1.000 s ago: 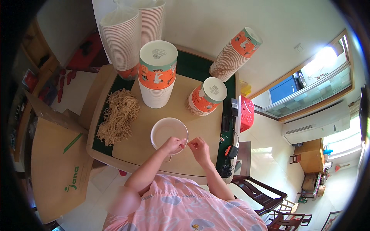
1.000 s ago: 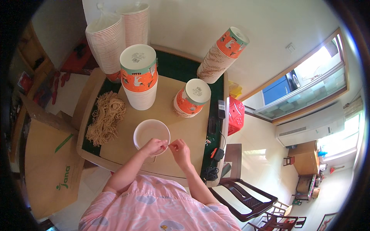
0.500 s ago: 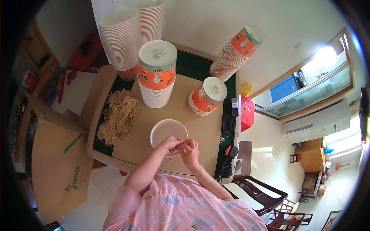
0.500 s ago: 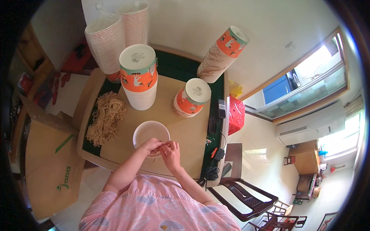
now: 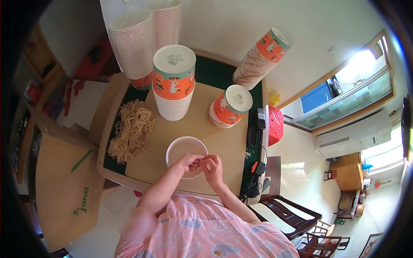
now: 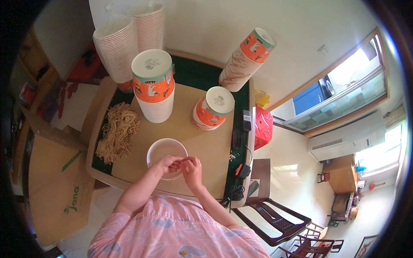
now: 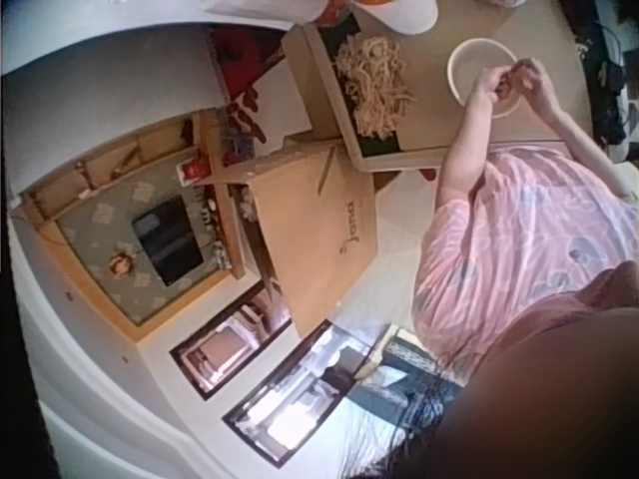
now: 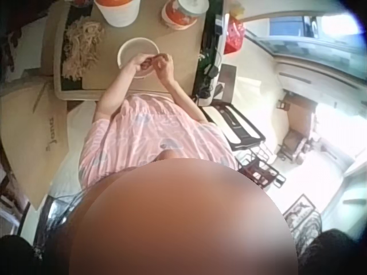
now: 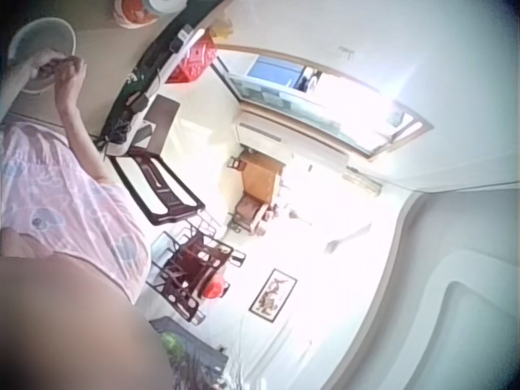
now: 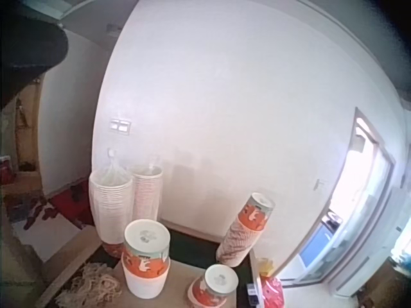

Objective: Untie a large bundle of string and organize paper cups on a workstation.

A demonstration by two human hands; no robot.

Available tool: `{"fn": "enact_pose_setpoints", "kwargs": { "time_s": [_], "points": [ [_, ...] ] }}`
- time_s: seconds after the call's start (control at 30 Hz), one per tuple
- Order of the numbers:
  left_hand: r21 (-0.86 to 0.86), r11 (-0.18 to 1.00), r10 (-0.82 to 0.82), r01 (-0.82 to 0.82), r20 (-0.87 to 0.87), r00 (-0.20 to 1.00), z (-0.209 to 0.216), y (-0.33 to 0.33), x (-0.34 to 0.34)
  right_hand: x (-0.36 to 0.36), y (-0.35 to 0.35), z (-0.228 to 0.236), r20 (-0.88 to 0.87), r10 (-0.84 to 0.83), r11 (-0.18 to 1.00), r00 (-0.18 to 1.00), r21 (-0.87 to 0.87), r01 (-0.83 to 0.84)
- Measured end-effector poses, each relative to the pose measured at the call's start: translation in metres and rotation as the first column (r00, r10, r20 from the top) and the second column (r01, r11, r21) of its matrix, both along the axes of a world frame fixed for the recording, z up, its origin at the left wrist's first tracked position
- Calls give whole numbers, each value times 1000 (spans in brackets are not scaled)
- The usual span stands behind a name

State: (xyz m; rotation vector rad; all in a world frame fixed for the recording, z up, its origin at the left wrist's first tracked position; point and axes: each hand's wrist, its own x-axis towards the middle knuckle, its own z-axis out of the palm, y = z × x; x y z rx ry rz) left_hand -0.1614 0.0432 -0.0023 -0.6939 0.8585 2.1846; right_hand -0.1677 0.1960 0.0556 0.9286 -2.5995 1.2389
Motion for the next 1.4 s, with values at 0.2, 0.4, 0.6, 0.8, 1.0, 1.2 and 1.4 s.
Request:
{"fn": "enact_pose_setpoints", "kwargs": {
  "time_s": [0.2,0.4,0.6,0.8,1.0,1.2,1.4],
  "points": [
    [112,988,118,-106,-106,987,19,1,10,-6,6,-9,464,-92,969,881,-162,187],
    [-395,820,109,-414,-601,792,35,20,15,-6,10,-22,713,8,926,702,-270,263],
    [-788,259,-585,-558,-588,558,62,18,27,-9,15,-26,820,15,887,573,-275,371],
    [-786,216,-647,-579,-559,518,64,19,27,-8,14,-24,807,-11,878,590,-275,393],
    [-760,354,-421,-545,-650,633,58,20,30,-11,20,-14,849,135,908,511,-313,279],
    [-733,510,-255,-450,-628,735,49,20,28,-12,20,-20,825,125,921,552,-303,244],
    [-783,407,-287,-469,-598,749,58,19,24,-13,12,-25,746,20,919,666,-275,281]
  ]
}}
